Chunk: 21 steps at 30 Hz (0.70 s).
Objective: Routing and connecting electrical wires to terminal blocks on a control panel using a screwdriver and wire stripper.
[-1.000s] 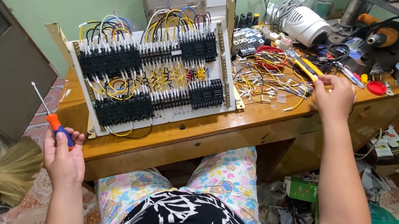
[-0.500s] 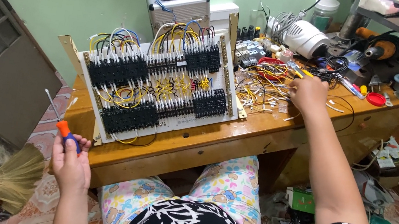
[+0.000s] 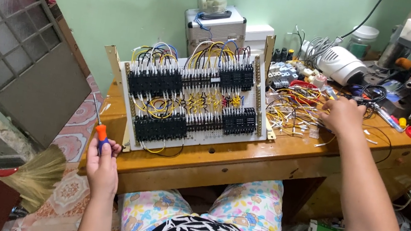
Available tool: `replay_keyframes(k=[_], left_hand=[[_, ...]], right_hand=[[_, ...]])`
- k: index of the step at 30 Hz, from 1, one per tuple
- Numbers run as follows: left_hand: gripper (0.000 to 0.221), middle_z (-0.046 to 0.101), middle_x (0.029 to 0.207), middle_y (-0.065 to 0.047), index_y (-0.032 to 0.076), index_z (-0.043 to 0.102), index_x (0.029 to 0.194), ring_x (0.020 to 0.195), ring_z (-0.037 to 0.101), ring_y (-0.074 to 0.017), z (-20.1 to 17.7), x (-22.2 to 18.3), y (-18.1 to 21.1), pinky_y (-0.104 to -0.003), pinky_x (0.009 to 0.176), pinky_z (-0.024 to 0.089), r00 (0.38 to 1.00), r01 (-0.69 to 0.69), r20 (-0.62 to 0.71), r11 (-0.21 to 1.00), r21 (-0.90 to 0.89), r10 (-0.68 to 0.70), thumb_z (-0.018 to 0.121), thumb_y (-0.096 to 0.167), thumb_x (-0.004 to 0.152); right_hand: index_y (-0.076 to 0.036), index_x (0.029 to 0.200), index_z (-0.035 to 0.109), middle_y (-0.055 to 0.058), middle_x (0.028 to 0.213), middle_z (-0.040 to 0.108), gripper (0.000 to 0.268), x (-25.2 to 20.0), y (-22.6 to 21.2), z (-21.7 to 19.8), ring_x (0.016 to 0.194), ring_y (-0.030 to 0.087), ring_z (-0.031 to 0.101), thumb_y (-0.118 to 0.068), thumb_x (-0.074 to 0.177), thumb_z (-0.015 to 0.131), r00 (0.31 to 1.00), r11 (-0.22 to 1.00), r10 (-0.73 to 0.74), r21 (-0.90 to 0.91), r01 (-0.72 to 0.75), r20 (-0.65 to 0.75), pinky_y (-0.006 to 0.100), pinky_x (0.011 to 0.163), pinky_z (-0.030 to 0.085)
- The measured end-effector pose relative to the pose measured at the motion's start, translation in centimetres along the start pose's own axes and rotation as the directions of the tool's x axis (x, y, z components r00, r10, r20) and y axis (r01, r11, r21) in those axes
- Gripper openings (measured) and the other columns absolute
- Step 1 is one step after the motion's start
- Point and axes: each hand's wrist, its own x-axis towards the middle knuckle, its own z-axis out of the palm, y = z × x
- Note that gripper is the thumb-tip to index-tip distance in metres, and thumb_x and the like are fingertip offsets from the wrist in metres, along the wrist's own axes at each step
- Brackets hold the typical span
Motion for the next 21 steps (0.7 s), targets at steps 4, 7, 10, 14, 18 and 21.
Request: replay_keyframes(k=[4, 7, 10, 14, 18, 21], left_hand=[[0.046, 0.056, 0.109, -0.008, 0.004, 0.041, 0.153, 0.099, 0.056, -0.0165, 0.0, 0.0, -0.1, -0.033, 0.101, 0.050, 1.000, -0.012, -0.004, 1.000, -0.017, 0.012, 0.047, 0.014, 0.108], [0.049, 0.055, 0.109, -0.009, 0.005, 0.038, 0.156, 0.100, 0.055, -0.0169, 0.4, -0.2, 0.4, -0.033, 0.102, 0.050, 1.000, 0.013, -0.012, 1.000, 0.011, -0.013, 0.045, 0.013, 0.108], [0.048, 0.055, 0.109, -0.008, 0.003, 0.040, 0.154, 0.100, 0.055, -0.0169, 0.2, -0.4, 0.3, -0.033, 0.102, 0.050, 1.000, 0.004, 0.000, 0.999, 0.035, -0.004, 0.046, 0.015, 0.108], [0.049, 0.056, 0.108, -0.008, 0.004, 0.039, 0.155, 0.099, 0.055, -0.0171, 0.6, -0.3, 0.5, -0.033, 0.101, 0.050, 1.000, -0.012, 0.004, 0.999, 0.040, 0.012, 0.046, 0.014, 0.108], [0.049, 0.056, 0.108, -0.007, 0.005, 0.039, 0.156, 0.098, 0.056, -0.0157, 0.5, -0.5, 0.4, -0.031, 0.101, 0.050, 1.000, -0.015, -0.003, 0.995, 0.095, 0.015, 0.046, 0.015, 0.108], [0.048, 0.055, 0.112, -0.014, 0.002, 0.033, 0.157, 0.098, 0.060, -0.0152, -0.1, -0.2, -0.9, -0.031, 0.102, 0.053, 0.990, -0.136, 0.058, 0.986, 0.092, 0.131, 0.044, 0.009, 0.111]], right_hand=[[-0.026, 0.113, 0.079, 0.006, 0.109, 0.072, 0.025, -2.3, -2.6, 0.0, 0.100, 0.031, 0.065, -0.040, 0.096, 0.067, 0.966, 0.987, -0.074, 0.117, 0.106, -0.247, 0.052, 0.092, 0.045], [-0.018, 0.096, 0.081, 0.003, 0.097, 0.075, 0.021, -5.3, -5.9, -1.4, 0.095, 0.021, 0.065, -0.038, 0.093, 0.075, 0.905, 0.867, -0.261, 0.330, 0.373, -0.337, 0.043, 0.086, 0.047], [-0.021, 0.098, 0.085, 0.001, 0.096, 0.078, 0.032, -6.3, -7.8, -0.5, 0.091, 0.023, 0.068, -0.048, 0.085, 0.078, 0.904, 0.849, -0.367, 0.319, 0.422, -0.219, 0.042, 0.079, 0.048], [-0.020, 0.101, 0.082, 0.004, 0.093, 0.073, 0.032, -5.7, -8.4, -0.4, 0.088, 0.024, 0.065, -0.048, 0.091, 0.072, 0.932, 0.890, -0.337, 0.280, 0.361, -0.131, 0.042, 0.076, 0.046], [-0.021, 0.100, 0.085, 0.002, 0.111, 0.077, 0.023, -6.3, -8.8, -2.5, 0.104, 0.025, 0.067, -0.038, 0.092, 0.073, 0.970, 0.908, -0.231, 0.375, 0.188, 0.073, 0.044, 0.076, 0.050], [-0.036, 0.099, 0.081, -0.005, 0.091, 0.073, 0.018, -2.6, -5.9, 4.2, 0.105, 0.025, 0.068, -0.040, 0.083, 0.077, 0.963, 0.900, -0.269, 0.351, 0.260, -0.024, 0.047, 0.095, 0.045]])
